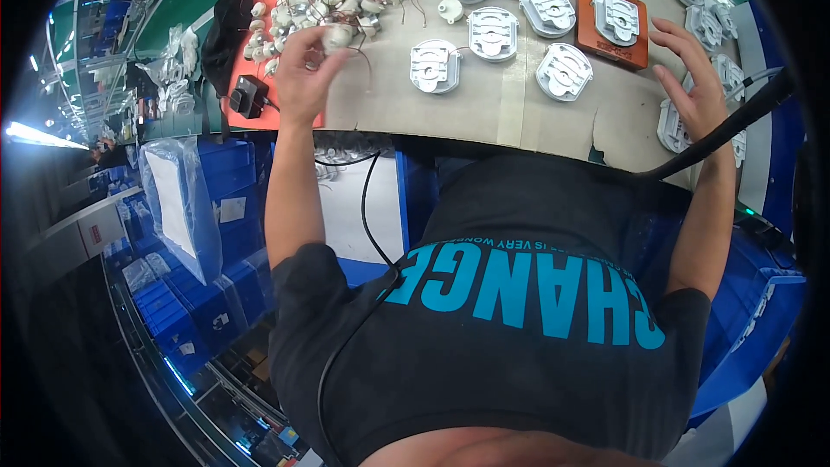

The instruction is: Assemble small electrical components, placing housings over motor coils and securing them with a tool.

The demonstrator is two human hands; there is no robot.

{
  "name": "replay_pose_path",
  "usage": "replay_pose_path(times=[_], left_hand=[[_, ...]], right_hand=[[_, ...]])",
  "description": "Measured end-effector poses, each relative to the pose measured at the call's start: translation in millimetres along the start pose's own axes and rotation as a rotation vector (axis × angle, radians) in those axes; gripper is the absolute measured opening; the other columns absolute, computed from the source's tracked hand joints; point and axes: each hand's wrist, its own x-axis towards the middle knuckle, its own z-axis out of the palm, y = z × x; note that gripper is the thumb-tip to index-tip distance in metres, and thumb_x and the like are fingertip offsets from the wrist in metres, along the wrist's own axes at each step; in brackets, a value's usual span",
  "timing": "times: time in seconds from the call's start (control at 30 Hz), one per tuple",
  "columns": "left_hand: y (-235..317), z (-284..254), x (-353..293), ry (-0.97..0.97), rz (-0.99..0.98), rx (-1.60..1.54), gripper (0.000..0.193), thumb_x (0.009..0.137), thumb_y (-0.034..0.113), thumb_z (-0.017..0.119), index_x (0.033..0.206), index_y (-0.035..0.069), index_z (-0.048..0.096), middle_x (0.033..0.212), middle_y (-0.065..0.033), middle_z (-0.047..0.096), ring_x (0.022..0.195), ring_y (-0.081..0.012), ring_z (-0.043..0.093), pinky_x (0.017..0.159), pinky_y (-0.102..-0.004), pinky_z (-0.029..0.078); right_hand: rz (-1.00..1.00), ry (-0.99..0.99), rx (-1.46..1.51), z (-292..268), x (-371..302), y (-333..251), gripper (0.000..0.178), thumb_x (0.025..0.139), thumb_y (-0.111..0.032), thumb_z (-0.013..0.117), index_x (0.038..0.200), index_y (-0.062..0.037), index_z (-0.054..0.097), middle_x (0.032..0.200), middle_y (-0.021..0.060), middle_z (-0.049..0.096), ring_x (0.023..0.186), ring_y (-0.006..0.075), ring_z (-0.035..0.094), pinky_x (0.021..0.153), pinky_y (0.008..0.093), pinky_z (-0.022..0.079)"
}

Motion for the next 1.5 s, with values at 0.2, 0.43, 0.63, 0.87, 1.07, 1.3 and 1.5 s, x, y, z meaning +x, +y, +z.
replay_pose_path(times=[0.2,0.43,0.63,0.87,1.07,1.3,1.5], left_hand=[[7,4,29,0.321,-0.001,-0.883,0.022,0.097,0.003,0.066,0.119,0.003,0.064,0.109,-0.0056,0.07,0.094,-0.0144,0.066,0.078,-0.0283,0.052],[14,-9,59,0.422,0.074,-0.958,0.019,0.098,0.013,0.068,0.113,0.003,0.063,0.105,-0.0078,0.071,0.093,-0.0165,0.067,0.077,-0.0323,0.053],[46,-39,71,0.49,0.188,-0.92,0.029,0.096,0.026,0.067,0.112,0.002,0.065,0.111,-0.0122,0.068,0.096,-0.0233,0.063,0.084,-0.0386,0.051],[83,-74,96,0.573,0.342,-0.814,0.03,0.098,0.031,0.06,0.106,0.003,0.067,0.107,-0.0107,0.069,0.102,-0.0245,0.065,0.091,-0.0422,0.05],[127,-16,106,0.045,0.271,-0.654,0.027,0.099,0.007,0.062,0.121,-0.009,0.061,0.112,-0.016,0.068,0.097,-0.0254,0.07,0.092,-0.0384,0.057],[193,128,121,-0.549,0.33,0.005,0.043,0.088,0.016,0.079,0.124,0.0,0.06,0.1,-0.0071,0.064,0.085,-0.0116,0.062,0.077,-0.0273,0.055],[229,198,140,-0.733,0.482,0.173,0.034,0.084,0.014,0.08,0.111,-0.002,0.068,0.093,-0.0095,0.069,0.083,-0.0159,0.067,0.078,-0.0301,0.055]], right_hand=[[-0.026,-0.021,0.012,4,7,-2,0.038,0.088,0.0,0.064,0.126,-0.0042,0.064,0.138,0.0154,0.06,0.131,0.0316,0.056,0.111,0.039,0.042],[0.005,-0.017,0.023,2,5,-7,0.037,0.089,0.0,0.063,0.126,-0.0044,0.064,0.138,0.0155,0.06,0.132,0.0313,0.055,0.111,0.0389,0.042],[-0.005,-0.03,0.027,4,8,-3,0.036,0.09,-0.001,0.064,0.126,-0.0047,0.064,0.138,0.0148,0.06,0.132,0.0312,0.055,0.112,0.0396,0.041],[0.003,-0.026,0.025,2,9,-4,0.035,0.091,-0.001,0.064,0.126,-0.0043,0.064,0.139,0.0146,0.06,0.132,0.031,0.055,0.112,0.0394,0.042],[-0.127,0.011,-0.015,8,16,4,0.038,0.09,-0.002,0.067,0.127,-0.0039,0.062,0.135,0.0157,0.061,0.128,0.0325,0.057,0.108,0.039,0.045],[-0.086,0.056,-0.112,8,23,-10,0.037,0.091,-0.005,0.067,0.128,-0.0052,0.062,0.134,0.013,0.062,0.126,0.0311,0.059,0.107,0.04,0.047],[-0.048,0.217,-0.118,-13,17,-26,0.032,0.088,-0.018,0.068,0.117,-0.0055,0.066,0.118,0.017,0.066,0.11,0.0365,0.065,0.094,0.0427,0.052]])
